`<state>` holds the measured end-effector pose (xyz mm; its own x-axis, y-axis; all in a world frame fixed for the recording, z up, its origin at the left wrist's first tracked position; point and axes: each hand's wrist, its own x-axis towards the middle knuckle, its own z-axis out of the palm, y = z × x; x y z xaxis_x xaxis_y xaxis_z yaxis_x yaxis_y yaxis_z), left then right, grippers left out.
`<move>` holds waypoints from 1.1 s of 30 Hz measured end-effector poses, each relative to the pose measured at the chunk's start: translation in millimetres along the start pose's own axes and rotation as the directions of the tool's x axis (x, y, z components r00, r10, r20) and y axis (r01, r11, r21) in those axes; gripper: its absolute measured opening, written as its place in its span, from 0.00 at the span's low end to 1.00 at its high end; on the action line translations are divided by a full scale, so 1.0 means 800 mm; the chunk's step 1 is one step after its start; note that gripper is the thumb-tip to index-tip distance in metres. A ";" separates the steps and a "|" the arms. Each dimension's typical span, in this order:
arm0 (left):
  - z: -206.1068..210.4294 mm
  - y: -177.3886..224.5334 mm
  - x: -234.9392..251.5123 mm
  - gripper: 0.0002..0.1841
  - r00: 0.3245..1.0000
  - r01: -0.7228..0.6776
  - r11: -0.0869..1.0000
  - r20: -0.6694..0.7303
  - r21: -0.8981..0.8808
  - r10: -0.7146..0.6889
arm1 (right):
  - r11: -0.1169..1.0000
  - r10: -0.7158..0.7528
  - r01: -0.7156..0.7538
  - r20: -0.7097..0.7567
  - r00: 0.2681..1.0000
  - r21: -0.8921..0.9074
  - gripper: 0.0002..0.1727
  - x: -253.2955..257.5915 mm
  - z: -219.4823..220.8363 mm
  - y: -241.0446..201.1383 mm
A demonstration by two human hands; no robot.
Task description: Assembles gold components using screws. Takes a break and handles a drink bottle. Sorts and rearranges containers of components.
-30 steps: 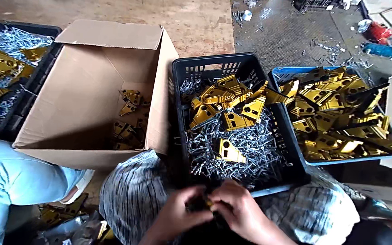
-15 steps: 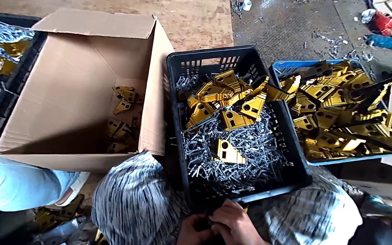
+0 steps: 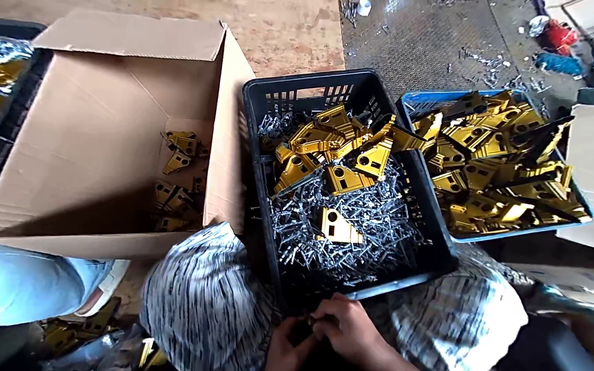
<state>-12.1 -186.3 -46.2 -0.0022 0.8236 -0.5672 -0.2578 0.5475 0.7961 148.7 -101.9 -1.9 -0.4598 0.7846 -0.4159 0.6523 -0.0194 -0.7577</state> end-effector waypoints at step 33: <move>-0.074 0.267 0.129 0.27 0.808 -0.496 0.816 -0.503 -0.298 0.307 | 0.975 -0.018 -0.118 -0.592 0.806 -0.190 0.18 0.087 -0.134 0.030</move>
<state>-124.5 6.5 52.6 -0.5674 0.7589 -0.3195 -0.4969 -0.0061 0.8678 196.8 18.4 4.8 -0.0255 0.9994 -0.0239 0.8047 0.0064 -0.5936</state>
